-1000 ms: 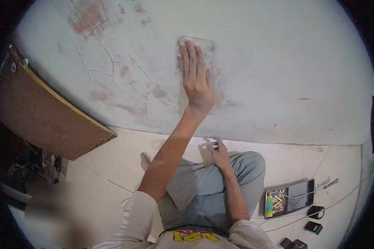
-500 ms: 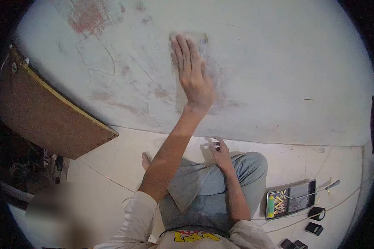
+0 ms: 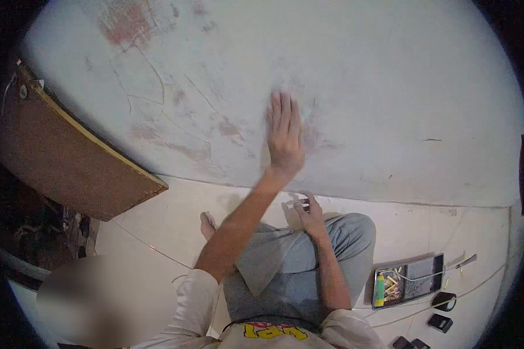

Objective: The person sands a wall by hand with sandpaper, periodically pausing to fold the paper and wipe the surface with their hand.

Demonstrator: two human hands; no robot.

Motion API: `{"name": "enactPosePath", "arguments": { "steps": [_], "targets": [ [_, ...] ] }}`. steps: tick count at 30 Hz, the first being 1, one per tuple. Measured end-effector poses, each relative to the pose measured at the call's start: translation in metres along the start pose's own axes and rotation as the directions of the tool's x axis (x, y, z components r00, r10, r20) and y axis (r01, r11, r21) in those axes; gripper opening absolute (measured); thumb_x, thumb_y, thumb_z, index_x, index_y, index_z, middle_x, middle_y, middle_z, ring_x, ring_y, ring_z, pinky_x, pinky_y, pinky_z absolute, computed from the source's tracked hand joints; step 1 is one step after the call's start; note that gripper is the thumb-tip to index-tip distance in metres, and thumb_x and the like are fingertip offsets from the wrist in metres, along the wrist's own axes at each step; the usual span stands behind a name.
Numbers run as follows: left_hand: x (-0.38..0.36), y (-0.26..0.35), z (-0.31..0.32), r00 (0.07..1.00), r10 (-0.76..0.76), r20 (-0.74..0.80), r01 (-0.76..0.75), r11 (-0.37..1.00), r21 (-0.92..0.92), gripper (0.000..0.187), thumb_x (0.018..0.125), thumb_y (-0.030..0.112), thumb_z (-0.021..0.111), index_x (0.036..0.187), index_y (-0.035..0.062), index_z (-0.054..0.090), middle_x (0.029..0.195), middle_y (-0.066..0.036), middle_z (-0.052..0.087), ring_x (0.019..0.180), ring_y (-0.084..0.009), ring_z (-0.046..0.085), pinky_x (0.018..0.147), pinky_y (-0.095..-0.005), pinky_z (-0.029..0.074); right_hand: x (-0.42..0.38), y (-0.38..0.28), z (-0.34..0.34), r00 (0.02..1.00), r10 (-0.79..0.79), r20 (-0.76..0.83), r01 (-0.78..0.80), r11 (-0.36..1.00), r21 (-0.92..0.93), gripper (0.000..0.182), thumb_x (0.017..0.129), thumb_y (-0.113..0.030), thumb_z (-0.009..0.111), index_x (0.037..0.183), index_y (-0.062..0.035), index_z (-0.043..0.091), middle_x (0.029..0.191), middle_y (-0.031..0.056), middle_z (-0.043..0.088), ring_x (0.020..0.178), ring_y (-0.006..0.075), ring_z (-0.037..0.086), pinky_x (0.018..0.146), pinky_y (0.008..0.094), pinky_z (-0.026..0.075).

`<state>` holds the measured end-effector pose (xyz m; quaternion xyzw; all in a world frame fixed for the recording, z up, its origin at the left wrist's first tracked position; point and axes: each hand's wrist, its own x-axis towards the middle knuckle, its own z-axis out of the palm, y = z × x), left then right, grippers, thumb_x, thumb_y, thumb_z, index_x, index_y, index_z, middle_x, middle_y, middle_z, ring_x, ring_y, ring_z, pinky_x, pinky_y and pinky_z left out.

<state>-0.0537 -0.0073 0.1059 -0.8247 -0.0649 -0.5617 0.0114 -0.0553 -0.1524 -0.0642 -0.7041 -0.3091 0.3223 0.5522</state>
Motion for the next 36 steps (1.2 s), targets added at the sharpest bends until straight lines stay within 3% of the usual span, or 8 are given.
{"name": "enactPosePath", "arguments": {
  "steps": [4,6,12,15,19,23,29,36],
  "targets": [
    [0.071,0.0,-0.014,0.989,0.047,-0.137,-0.041,0.998,0.05,0.049,0.099,0.015,0.031,0.143,-0.0041,0.022,0.15,-0.02,0.019,0.14,-0.0364,0.014,0.112,-0.0506,0.012,0.004,0.002,0.0,0.998,-0.053,-0.024,0.054,0.998,0.029,0.04,0.087,-0.017,0.06,0.124,-0.0065,0.048,0.098,0.0175,0.063,0.081,0.0237,0.061,0.072,0.0334,0.049],
    [0.064,0.003,-0.013,0.992,0.054,-0.118,-0.05,0.998,0.039,0.051,0.091,0.005,0.042,0.139,-0.0078,0.03,0.147,-0.025,0.023,0.139,-0.0394,0.016,0.112,-0.0513,0.015,0.004,0.005,0.0,0.996,-0.084,-0.022,0.084,0.996,0.038,0.04,0.087,-0.017,0.06,0.124,-0.0063,0.048,0.099,0.0179,0.063,0.08,0.0243,0.061,0.071,0.0333,0.049],
    [-0.1,-0.006,0.014,0.947,-0.075,0.313,0.081,0.997,-0.007,0.048,0.098,0.013,0.031,0.142,-0.0049,0.023,0.149,-0.024,0.018,0.139,-0.041,0.014,0.112,-0.0528,0.013,0.004,0.011,0.0,0.992,-0.12,-0.041,0.12,0.993,0.013,0.042,0.087,-0.02,0.06,0.125,-0.0049,0.048,0.097,0.018,0.063,0.078,0.0249,0.062,0.07,0.0351,0.049],
    [-0.05,0.001,0.01,0.989,-0.055,0.139,0.062,0.997,-0.043,0.047,0.098,0.013,0.032,0.141,-0.0054,0.025,0.148,-0.024,0.02,0.138,-0.0408,0.014,0.112,-0.0518,0.014,0.001,-0.003,-0.002,0.999,-0.032,-0.029,0.033,0.999,0.015,0.04,0.085,-0.016,0.059,0.123,-0.0074,0.049,0.096,0.021,0.064,0.083,0.0328,0.064,0.073,0.0389,0.05],
    [0.067,0.006,-0.014,0.99,0.064,-0.129,-0.064,0.998,0.007,0.048,0.092,0.006,0.041,0.138,-0.0063,0.032,0.148,-0.024,0.022,0.138,-0.0412,0.017,0.111,-0.0539,0.017,0.004,0.005,-0.001,0.996,-0.082,-0.035,0.082,0.997,0.0,0.043,0.087,-0.022,0.061,0.125,-0.0051,0.048,0.097,0.0181,0.063,0.083,0.0256,0.063,0.071,0.0351,0.05],
    [0.06,0.006,-0.009,0.988,0.071,-0.136,-0.068,0.997,0.021,0.047,0.093,0.007,0.04,0.137,-0.0082,0.032,0.147,-0.025,0.023,0.138,-0.0417,0.018,0.111,-0.0541,0.017,0.006,0.006,0.0,0.996,-0.075,-0.045,0.073,0.996,-0.043,0.043,0.087,-0.021,0.061,0.125,-0.0062,0.048,0.097,0.0178,0.063,0.082,0.0246,0.063,0.071,0.0346,0.05],
    [-0.092,-0.002,0.008,0.974,-0.047,0.221,0.057,0.998,-0.037,0.049,0.095,0.008,0.036,0.141,-0.0035,0.026,0.149,-0.021,0.02,0.138,-0.0413,0.016,0.111,-0.0534,0.018,0.0,0.003,0.0,0.995,-0.085,-0.058,0.085,0.996,-0.004,0.043,0.086,-0.018,0.061,0.125,-0.0054,0.048,0.097,0.0167,0.063,0.078,0.0208,0.061,0.07,0.033,0.049],
    [0.078,0.011,-0.021,0.996,0.038,-0.082,-0.037,0.999,0.014,0.053,0.089,0.004,0.045,0.139,-0.0052,0.031,0.147,-0.023,0.024,0.138,-0.0392,0.02,0.111,-0.0503,0.018,0.006,0.01,0.003,0.996,-0.087,-0.031,0.088,0.996,0.029,0.044,0.087,-0.018,0.061,0.127,-0.0048,0.047,0.099,0.0178,0.062,0.081,0.0216,0.061,0.071,0.0322,0.049]
  ]
}}
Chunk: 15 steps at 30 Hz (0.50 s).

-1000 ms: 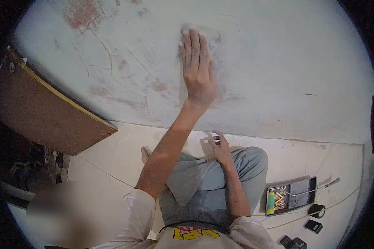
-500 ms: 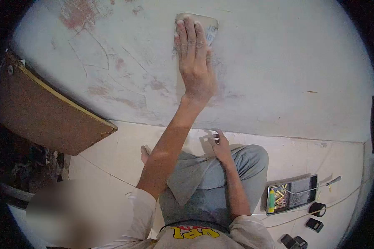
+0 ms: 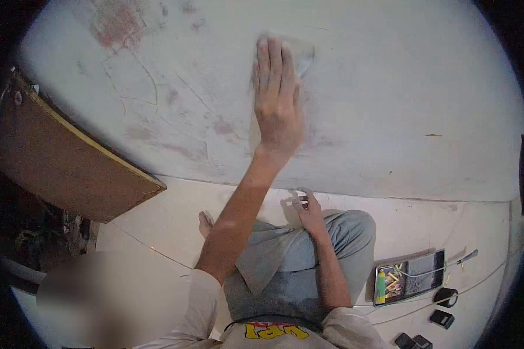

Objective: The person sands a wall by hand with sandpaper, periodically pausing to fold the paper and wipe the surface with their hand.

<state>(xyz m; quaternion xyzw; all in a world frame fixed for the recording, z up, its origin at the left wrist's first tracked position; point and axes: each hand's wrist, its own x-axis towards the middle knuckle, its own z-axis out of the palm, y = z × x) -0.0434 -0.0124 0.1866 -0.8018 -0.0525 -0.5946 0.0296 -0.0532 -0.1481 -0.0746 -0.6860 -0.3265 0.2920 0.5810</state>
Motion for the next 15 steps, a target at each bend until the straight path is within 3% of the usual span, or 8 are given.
{"name": "enactPosePath", "arguments": {
  "steps": [4,6,8,9,10,11,13,15],
  "targets": [
    [-0.008,-0.008,0.001,0.997,0.075,-0.005,-0.075,0.997,0.035,0.052,0.089,0.005,0.046,0.138,-0.0055,0.032,0.147,-0.025,0.025,0.137,-0.0408,0.02,0.111,-0.0512,0.019,-0.003,-0.006,-0.001,0.999,0.039,-0.008,-0.039,0.999,-0.01,0.044,0.087,-0.018,0.061,0.126,-0.0049,0.047,0.099,0.0178,0.062,0.081,0.0219,0.061,0.071,0.0329,0.049],
    [-0.061,-0.009,0.005,0.997,-0.02,0.075,0.022,1.0,-0.022,0.046,0.098,0.014,0.032,0.141,-0.0036,0.027,0.149,-0.02,0.022,0.138,-0.0389,0.016,0.113,-0.0491,0.018,-0.002,-0.008,-0.002,0.999,0.024,-0.026,-0.025,0.999,-0.034,0.044,0.087,-0.019,0.062,0.126,-0.005,0.047,0.098,0.0174,0.062,0.079,0.0218,0.061,0.07,0.0331,0.049],
    [-0.138,-0.014,0.017,0.979,-0.063,0.192,0.062,0.998,0.014,0.047,0.098,0.014,0.033,0.141,-0.0034,0.027,0.149,-0.021,0.021,0.138,-0.0401,0.016,0.112,-0.0508,0.018,-0.003,-0.004,-0.001,1.0,0.006,-0.029,-0.007,0.999,-0.047,0.04,0.086,-0.018,0.059,0.122,-0.0054,0.048,0.097,0.0225,0.063,0.082,0.0315,0.065,0.072,0.0386,0.05],
    [-0.172,-0.012,0.016,0.955,-0.085,0.284,0.087,0.996,0.005,0.048,0.097,0.013,0.034,0.141,-0.0037,0.026,0.149,-0.022,0.02,0.138,-0.0407,0.016,0.112,-0.0515,0.018,-0.002,-0.003,-0.001,0.999,-0.004,-0.035,0.002,0.999,-0.048,0.04,0.086,-0.018,0.059,0.122,-0.0054,0.048,0.097,0.0225,0.063,0.082,0.0315,0.065,0.072,0.0386,0.05],
    [-0.177,-0.005,0.012,0.922,-0.106,0.372,0.114,0.993,0.0,0.049,0.097,0.013,0.035,0.141,-0.0039,0.025,0.149,-0.023,0.02,0.138,-0.0413,0.016,0.112,-0.0523,0.018,-0.001,-0.001,-0.001,1.0,0.006,-0.013,-0.006,0.999,-0.038,0.044,0.086,-0.018,0.06,0.126,-0.0057,0.046,0.097,0.0199,0.063,0.079,0.0265,0.063,0.07,0.0364,0.049],
    [-0.174,-0.007,0.015,0.927,-0.1,0.361,0.109,0.994,-0.004,0.049,0.097,0.013,0.035,0.141,-0.0039,0.025,0.149,-0.023,0.02,0.138,-0.0413,0.016,0.112,-0.0523,0.018,0.0,0.001,-0.003,1.0,0.015,0.01,-0.015,0.999,-0.028,0.048,0.086,-0.018,0.062,0.129,-0.0061,0.044,0.098,0.0173,0.062,0.077,0.0215,0.061,0.068,0.0342,0.049],
    [-0.162,-0.008,0.016,0.947,-0.109,0.301,0.121,0.992,-0.021,0.049,0.097,0.012,0.035,0.142,-0.0035,0.024,0.149,-0.023,0.019,0.138,-0.0413,0.016,0.112,-0.0521,0.017,0.003,0.008,-0.001,1.0,-0.006,-0.024,0.005,0.999,-0.032,0.05,0.086,-0.018,0.061,0.13,-0.0062,0.042,0.098,0.0174,0.062,0.076,0.0218,0.061,0.068,0.0341,0.049],
    [-0.089,-0.002,0.013,0.988,-0.059,0.143,0.061,0.998,-0.012,0.049,0.097,0.012,0.034,0.143,-0.0025,0.024,0.15,-0.021,0.019,0.139,-0.04,0.015,0.112,-0.0511,0.018,0.001,0.01,0.003,0.999,0.004,-0.036,-0.006,0.999,-0.031,0.051,0.086,-0.018,0.061,0.131,-0.0062,0.041,0.099,0.0176,0.062,0.076,0.0221,0.061,0.068,0.034,0.049]
  ]
}}
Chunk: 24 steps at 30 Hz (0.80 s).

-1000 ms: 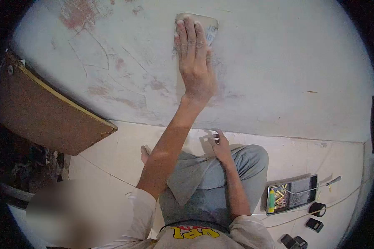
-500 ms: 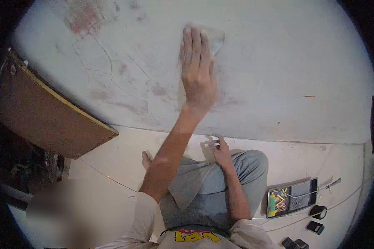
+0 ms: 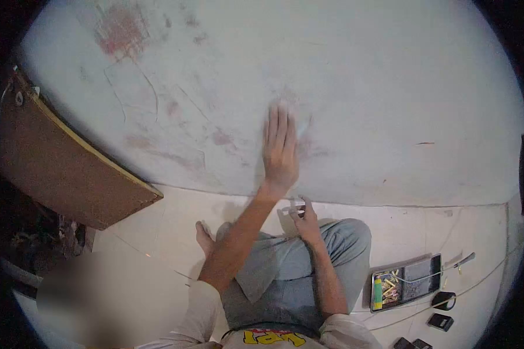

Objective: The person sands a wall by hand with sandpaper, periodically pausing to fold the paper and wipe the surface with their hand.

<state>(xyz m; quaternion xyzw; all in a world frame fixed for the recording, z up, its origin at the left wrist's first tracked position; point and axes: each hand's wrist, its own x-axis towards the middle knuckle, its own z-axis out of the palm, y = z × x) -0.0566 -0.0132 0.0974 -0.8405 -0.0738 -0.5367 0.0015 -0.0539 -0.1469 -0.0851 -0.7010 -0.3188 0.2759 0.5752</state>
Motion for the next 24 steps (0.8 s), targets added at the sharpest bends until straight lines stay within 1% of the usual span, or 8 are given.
{"name": "enactPosePath", "arguments": {
  "steps": [4,8,10,12,15,17,20,24],
  "targets": [
    [0.092,0.005,-0.024,0.994,0.064,-0.088,-0.057,0.995,0.085,0.051,0.093,0.009,0.04,0.141,-0.0036,0.027,0.149,-0.022,0.021,0.138,-0.0394,0.017,0.112,-0.0506,0.018,-0.002,-0.017,-0.004,0.999,0.039,-0.013,-0.038,0.998,0.04,0.053,0.085,-0.014,0.061,0.132,-0.0041,0.038,0.097,0.0199,0.062,0.079,0.027,0.063,0.071,0.0357,0.049],
    [0.042,0.002,-0.013,0.992,0.06,-0.115,-0.065,0.997,-0.044,0.054,0.088,0.004,0.047,0.138,-0.0065,0.031,0.147,-0.024,0.024,0.138,-0.0393,0.02,0.111,-0.0514,0.02,-0.002,-0.015,-0.004,1.0,0.009,-0.025,-0.009,1.0,-0.002,0.053,0.084,-0.011,0.06,0.131,-0.0033,0.038,0.095,0.0214,0.063,0.083,0.0314,0.065,0.072,0.0371,0.05],
    [-0.023,-0.003,0.001,0.999,0.003,0.053,-0.002,1.0,-0.031,0.048,0.097,0.011,0.032,0.141,-0.0054,0.024,0.149,-0.025,0.018,0.138,-0.0423,0.014,0.112,-0.0519,0.015,-0.002,-0.012,-0.004,1.0,-0.007,-0.013,0.007,1.0,0.008,0.052,0.085,-0.014,0.061,0.131,-0.0043,0.039,0.096,0.0204,0.062,0.08,0.0277,0.063,0.071,0.0361,0.049],
    [-0.087,-0.008,0.015,0.964,-0.073,0.257,0.08,0.997,-0.02,0.048,0.097,0.009,0.032,0.141,-0.0071,0.024,0.148,-0.028,0.018,0.138,-0.0441,0.014,0.111,-0.0535,0.015,-0.003,-0.008,-0.004,1.0,-0.029,0.003,0.029,1.0,0.007,0.052,0.086,-0.018,0.062,0.132,-0.0053,0.039,0.098,0.0195,0.062,0.078,0.024,0.061,0.07,0.035,0.049],
    [-0.07,0.003,0.013,0.973,-0.117,0.2,0.12,0.993,-0.005,0.048,0.096,0.007,0.032,0.141,-0.0063,0.024,0.148,-0.028,0.017,0.138,-0.0439,0.013,0.111,-0.0533,0.015,0.002,-0.011,-0.003,1.0,-0.008,0.011,0.008,0.998,0.059,0.05,0.087,-0.018,0.062,0.13,-0.0049,0.041,0.097,0.0196,0.061,0.078,0.0236,0.061,0.071,0.0352,0.049],
    [-0.013,0.006,0.009,0.999,-0.018,0.041,0.018,1.0,0.009,0.048,0.096,0.009,0.033,0.141,-0.005,0.024,0.149,-0.026,0.016,0.139,-0.0421,0.012,0.112,-0.0524,0.014,-0.005,-0.023,-0.006,0.999,0.048,0.016,-0.049,0.999,0.025,0.049,0.086,-0.018,0.061,0.13,-0.0053,0.041,0.097,0.0191,0.061,0.078,0.0229,0.061,0.071,0.0347,0.049],
    [0.06,0.008,-0.008,0.999,0.021,-0.026,-0.02,0.999,0.046,0.047,0.098,0.012,0.032,0.142,-0.0038,0.024,0.149,-0.023,0.017,0.139,-0.0401,0.012,0.112,-0.0519,0.014,-0.002,-0.016,-0.005,0.999,0.039,-0.013,-0.039,0.999,0.011,0.05,0.084,-0.015,0.061,0.129,-0.005,0.042,0.093,0.0186,0.063,0.076,0.026,0.063,0.072,0.0357,0.049],
    [0.048,0.005,-0.005,0.998,0.031,-0.062,-0.03,0.999,0.03,0.047,0.099,0.017,0.03,0.141,-0.0036,0.025,0.149,-0.022,0.02,0.139,-0.0393,0.014,0.112,-0.0516,0.015,-0.004,-0.02,-0.006,1.0,0.025,-0.008,-0.024,0.999,0.04,0.05,0.084,-0.014,0.061,0.13,-0.0043,0.042,0.093,0.0186,0.062,0.079,0.0253,0.063,0.072,0.0353,0.049]
  ]
}}
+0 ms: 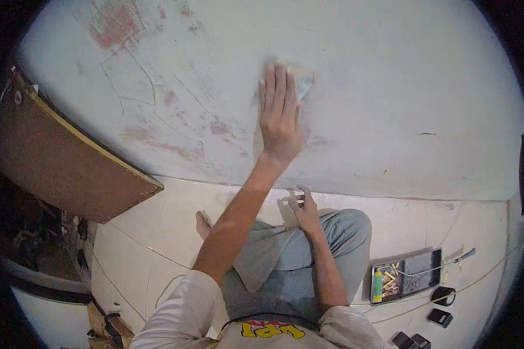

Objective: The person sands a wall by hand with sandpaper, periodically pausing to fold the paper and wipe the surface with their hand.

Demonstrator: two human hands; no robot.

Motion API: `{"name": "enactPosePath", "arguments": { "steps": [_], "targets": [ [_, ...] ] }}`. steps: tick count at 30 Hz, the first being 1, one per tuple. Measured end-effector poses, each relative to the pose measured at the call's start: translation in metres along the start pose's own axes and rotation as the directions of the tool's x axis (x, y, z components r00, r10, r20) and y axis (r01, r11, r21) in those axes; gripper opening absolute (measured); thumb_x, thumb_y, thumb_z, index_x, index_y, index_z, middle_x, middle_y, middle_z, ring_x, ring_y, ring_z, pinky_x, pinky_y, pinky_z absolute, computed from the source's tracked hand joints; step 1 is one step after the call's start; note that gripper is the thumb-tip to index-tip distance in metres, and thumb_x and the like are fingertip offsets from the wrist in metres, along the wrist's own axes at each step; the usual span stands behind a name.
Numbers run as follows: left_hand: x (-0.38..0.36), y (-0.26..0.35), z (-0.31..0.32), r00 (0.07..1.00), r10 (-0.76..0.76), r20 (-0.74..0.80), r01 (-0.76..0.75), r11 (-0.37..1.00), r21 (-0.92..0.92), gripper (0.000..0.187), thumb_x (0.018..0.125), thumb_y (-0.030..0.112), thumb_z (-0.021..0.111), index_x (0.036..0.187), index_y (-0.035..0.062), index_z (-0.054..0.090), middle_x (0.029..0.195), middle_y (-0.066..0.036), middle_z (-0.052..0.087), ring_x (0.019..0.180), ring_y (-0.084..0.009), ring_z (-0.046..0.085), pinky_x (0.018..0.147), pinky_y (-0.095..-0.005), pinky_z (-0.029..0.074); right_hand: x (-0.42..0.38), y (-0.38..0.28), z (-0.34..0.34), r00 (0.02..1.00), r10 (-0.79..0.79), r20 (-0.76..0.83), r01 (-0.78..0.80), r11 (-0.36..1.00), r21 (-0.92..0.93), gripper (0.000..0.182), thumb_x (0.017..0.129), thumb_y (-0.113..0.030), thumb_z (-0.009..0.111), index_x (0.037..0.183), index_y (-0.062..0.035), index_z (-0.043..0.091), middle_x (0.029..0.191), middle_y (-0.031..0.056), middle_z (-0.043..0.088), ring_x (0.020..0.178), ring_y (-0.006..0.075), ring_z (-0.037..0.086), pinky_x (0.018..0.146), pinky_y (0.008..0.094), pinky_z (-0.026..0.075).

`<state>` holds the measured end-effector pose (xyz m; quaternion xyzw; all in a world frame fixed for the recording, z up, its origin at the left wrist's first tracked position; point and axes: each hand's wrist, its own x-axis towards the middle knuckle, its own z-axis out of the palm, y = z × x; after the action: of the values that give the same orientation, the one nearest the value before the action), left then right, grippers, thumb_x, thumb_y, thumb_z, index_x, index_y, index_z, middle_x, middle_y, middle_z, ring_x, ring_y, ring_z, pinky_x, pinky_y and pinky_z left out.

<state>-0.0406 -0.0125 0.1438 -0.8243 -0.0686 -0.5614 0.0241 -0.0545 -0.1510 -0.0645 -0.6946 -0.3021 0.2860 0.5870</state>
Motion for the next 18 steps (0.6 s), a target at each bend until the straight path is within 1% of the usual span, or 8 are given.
{"name": "enactPosePath", "arguments": {
  "steps": [3,5,6,8,10,12,14,18],
  "targets": [
    [-0.08,-0.005,0.014,0.994,-0.022,0.107,0.028,0.998,-0.058,0.048,0.099,0.016,0.029,0.142,-0.004,0.023,0.149,-0.024,0.019,0.139,-0.0399,0.013,0.112,-0.0531,0.015,0.003,0.012,0.003,0.999,-0.033,0.005,0.033,0.999,0.031,0.049,0.084,-0.015,0.061,0.128,-0.0045,0.043,0.093,0.019,0.063,0.079,0.026,0.064,0.071,0.0357,0.049],
    [-0.138,-0.005,0.015,0.947,-0.096,0.308,0.113,0.993,-0.037,0.049,0.099,0.015,0.03,0.142,-0.0046,0.021,0.149,-0.026,0.018,0.139,-0.0415,0.013,0.111,-0.0546,0.014,0.004,0.013,0.002,1.0,-0.019,0.013,0.019,1.0,0.004,0.05,0.085,-0.017,0.061,0.129,-0.005,0.042,0.095,0.0182,0.062,0.077,0.0241,0.063,0.07,0.0346,0.049],
    [-0.145,-0.001,0.012,0.949,-0.09,0.303,0.108,0.993,-0.043,0.049,0.099,0.015,0.03,0.142,-0.0046,0.021,0.149,-0.026,0.018,0.139,-0.0415,0.013,0.111,-0.0546,0.014,0.004,0.012,0.001,1.0,0.001,0.024,0.0,1.0,-0.022,0.05,0.087,-0.019,0.062,0.13,-0.0054,0.042,0.097,0.0175,0.062,0.076,0.0223,0.062,0.07,0.0335,0.049],
    [-0.142,0.004,0.009,0.941,-0.174,0.289,0.2,0.978,-0.063,0.05,0.098,0.014,0.031,0.143,-0.0051,0.02,0.149,-0.026,0.017,0.138,-0.0431,0.013,0.111,-0.0548,0.012,0.002,0.008,0.0,1.0,-0.009,0.014,0.009,1.0,-0.021,0.05,0.087,-0.019,0.062,0.13,-0.0055,0.042,0.097,0.0175,0.063,0.076,0.0223,0.062,0.07,0.0334,0.049],
    [-0.113,-0.007,0.017,0.975,-0.106,0.197,0.118,0.992,-0.054,0.05,0.098,0.014,0.032,0.143,-0.0048,0.019,0.149,-0.025,0.016,0.138,-0.0435,0.013,0.111,-0.0547,0.012,0.003,0.01,0.001,0.999,-0.009,0.035,0.01,1.0,-0.02,0.05,0.087,-0.02,0.062,0.13,-0.0059,0.042,0.097,0.0178,0.063,0.077,0.0221,0.062,0.07,0.0333,0.049],
    [-0.047,-0.006,0.009,0.998,-0.013,0.069,0.013,1.0,0.002,0.048,0.099,0.014,0.032,0.142,-0.0053,0.023,0.15,-0.023,0.018,0.138,-0.0424,0.013,0.111,-0.054,0.013,0.002,0.006,0.0,0.999,-0.006,0.033,0.007,1.0,-0.02,0.049,0.087,-0.02,0.062,0.13,-0.006,0.042,0.098,0.0177,0.063,0.078,0.0224,0.062,0.07,0.0334,0.049],
    [0.006,-0.007,0.0,1.0,0.013,-0.029,-0.013,1.0,0.009,0.048,0.099,0.017,0.031,0.141,-0.0052,0.024,0.15,-0.022,0.019,0.139,-0.0414,0.013,0.112,-0.0532,0.013,0.001,0.002,0.0,0.999,-0.002,0.032,0.003,1.0,-0.019,0.049,0.087,-0.02,0.061,0.13,-0.006,0.042,0.098,0.0177,0.063,0.078,0.0226,0.062,0.07,0.0334,0.049],
    [0.006,-0.002,-0.002,0.999,-0.01,-0.037,0.011,1.0,0.01,0.048,0.1,0.018,0.03,0.141,-0.0051,0.025,0.149,-0.023,0.019,0.139,-0.0404,0.013,0.112,-0.0525,0.014,-0.002,-0.006,0.0,0.998,0.045,0.04,-0.044,0.999,-0.026,0.049,0.087,-0.018,0.061,0.13,-0.0059,0.041,0.098,0.0178,0.062,0.078,0.0223,0.061,0.071,0.0333,0.049]
  ]
}}
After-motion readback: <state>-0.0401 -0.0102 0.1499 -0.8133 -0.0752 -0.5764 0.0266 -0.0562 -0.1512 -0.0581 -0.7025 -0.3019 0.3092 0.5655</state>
